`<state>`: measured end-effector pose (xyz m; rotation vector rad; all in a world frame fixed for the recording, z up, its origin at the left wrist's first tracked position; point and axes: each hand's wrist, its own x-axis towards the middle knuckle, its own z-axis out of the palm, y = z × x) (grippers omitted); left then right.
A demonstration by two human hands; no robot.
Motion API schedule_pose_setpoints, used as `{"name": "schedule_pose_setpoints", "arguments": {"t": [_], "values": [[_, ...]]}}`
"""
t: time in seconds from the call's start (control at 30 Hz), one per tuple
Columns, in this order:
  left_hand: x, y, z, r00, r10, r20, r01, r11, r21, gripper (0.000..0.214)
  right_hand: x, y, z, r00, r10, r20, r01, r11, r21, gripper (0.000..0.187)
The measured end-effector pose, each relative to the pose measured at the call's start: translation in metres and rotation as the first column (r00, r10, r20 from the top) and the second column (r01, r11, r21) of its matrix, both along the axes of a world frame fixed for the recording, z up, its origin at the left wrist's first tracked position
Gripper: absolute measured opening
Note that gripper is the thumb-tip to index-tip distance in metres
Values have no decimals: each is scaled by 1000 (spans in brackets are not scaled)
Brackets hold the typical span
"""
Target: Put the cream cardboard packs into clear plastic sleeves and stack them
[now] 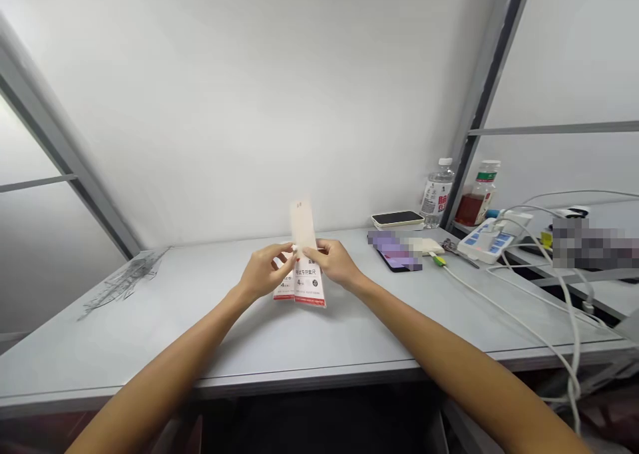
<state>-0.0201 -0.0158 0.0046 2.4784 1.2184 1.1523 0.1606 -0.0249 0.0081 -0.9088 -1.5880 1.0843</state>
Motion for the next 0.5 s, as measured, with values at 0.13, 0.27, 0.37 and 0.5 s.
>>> {"name": "schedule_pose_setpoints", "arguments": {"t": [0.13,0.27,0.37,0.5], "values": [[1,0,-2,1000,-15,-20,14,1000,-13,26,-2,-1,-4,998,42,45,-44,997,56,30],[2,-2,0,999,-22,-23,21,999,-27,22,-3,-1,-7,994,59,95,-71,989,129,25],[1,-3,2,997,-66,-31,65,997,-44,23,0,-1,-7,988,50,148,-78,979,188,24],[-1,-2,3,993,-120,-19,118,989,-86,26,4,-2,-5,979,39,198,-86,968,237,24]]}}
